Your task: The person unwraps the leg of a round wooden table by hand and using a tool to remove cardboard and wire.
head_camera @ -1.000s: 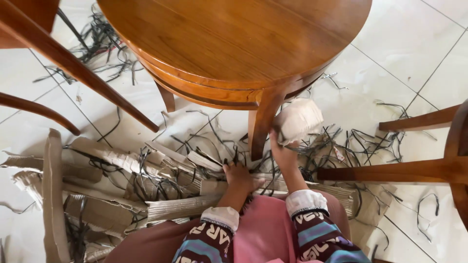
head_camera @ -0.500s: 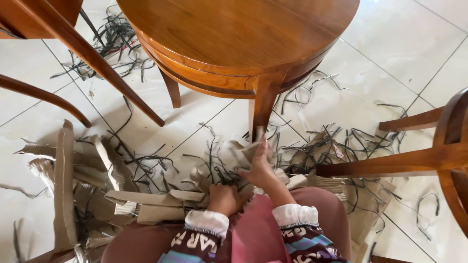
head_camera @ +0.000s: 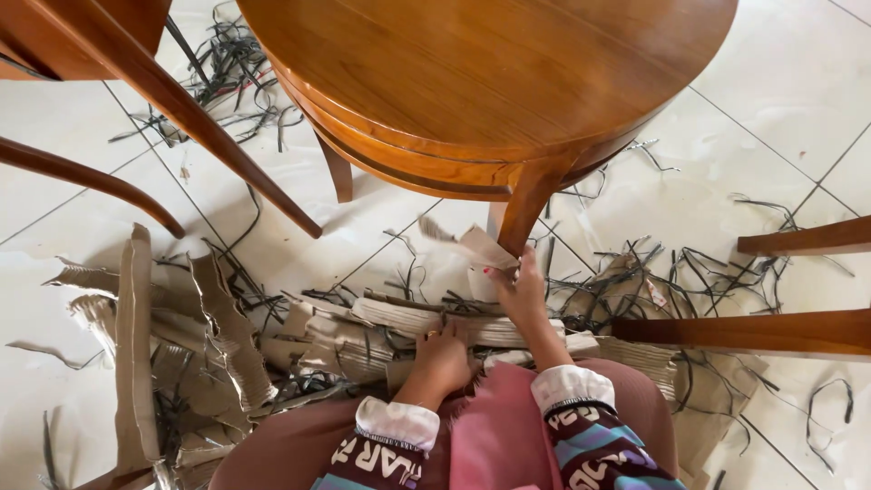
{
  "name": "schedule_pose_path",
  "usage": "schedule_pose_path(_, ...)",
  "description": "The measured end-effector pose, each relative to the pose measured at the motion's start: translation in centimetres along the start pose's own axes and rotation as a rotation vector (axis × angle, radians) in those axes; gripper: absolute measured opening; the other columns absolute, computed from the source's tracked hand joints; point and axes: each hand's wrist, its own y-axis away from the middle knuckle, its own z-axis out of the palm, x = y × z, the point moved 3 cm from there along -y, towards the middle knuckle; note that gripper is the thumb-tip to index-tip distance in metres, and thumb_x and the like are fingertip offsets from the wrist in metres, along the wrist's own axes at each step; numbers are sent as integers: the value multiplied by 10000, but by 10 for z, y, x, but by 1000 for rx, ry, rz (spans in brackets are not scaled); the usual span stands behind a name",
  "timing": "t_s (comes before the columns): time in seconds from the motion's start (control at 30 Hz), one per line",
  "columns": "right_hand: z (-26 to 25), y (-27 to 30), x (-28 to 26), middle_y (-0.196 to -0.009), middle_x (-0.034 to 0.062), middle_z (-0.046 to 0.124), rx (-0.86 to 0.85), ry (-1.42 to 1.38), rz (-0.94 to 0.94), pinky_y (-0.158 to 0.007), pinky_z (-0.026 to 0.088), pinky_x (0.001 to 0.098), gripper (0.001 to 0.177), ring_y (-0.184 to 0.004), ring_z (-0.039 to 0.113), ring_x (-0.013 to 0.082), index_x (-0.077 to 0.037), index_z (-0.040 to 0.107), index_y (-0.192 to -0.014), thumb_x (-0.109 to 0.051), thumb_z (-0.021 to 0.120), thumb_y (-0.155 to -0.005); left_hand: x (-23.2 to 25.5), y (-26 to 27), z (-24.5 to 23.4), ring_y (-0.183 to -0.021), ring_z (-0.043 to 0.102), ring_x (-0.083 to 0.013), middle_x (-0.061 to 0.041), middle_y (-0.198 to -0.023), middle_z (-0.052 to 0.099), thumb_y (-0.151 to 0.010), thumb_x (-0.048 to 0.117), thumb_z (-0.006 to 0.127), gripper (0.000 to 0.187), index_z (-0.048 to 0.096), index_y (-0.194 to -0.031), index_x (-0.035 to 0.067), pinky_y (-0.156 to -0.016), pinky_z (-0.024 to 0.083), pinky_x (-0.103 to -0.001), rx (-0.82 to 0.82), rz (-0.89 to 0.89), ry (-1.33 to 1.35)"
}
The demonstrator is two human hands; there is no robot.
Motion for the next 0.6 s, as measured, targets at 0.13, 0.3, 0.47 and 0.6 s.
schedule_pose_path(0.13,3,18,-13,-1150,256,683,39,110,-9,-907,541,630,573,-1092,644,518,-47,516,-1367,-272,784,-913,-8,-6,14,-1419,423,-468,-207,-1534,470,-888,552,605,878,396,-1543,7,-1082,394,-661,-4,5,14)
schedule_pose_path(0.3,-22,26,-4,-816,88,685,281,363,12,-807,577,456,305,-835,725,337,-150,677,-818,-363,893,-782,6,14,-19,-1376,460,-453,-187,-1420,562,-886,529,614,763,513,-1448,23,-1062,411,-634,44,36,-11)
schedule_pose_path(0.47,-31,35,-61,-665,47,540,356,-113,80,-703,498,285,252,-700,588,156,-94,592,-739,-119,818,-848,5,4,-10,-1462,354,-457,-167,-1522,477,-915,458,540,684,483,-1480,77,-1104,361,-643,-70,-19,10)
schedule_pose_path(0.6,-27,25,-48,-652,55,591,248,367,-80,-665,490,253,157,-674,582,141,-77,653,-772,-110,791,-840,4,5,-8,-1482,339,-459,-169,-1548,445,-905,526,589,755,447,-1504,89,-1124,355,-653,-78,2,-18)
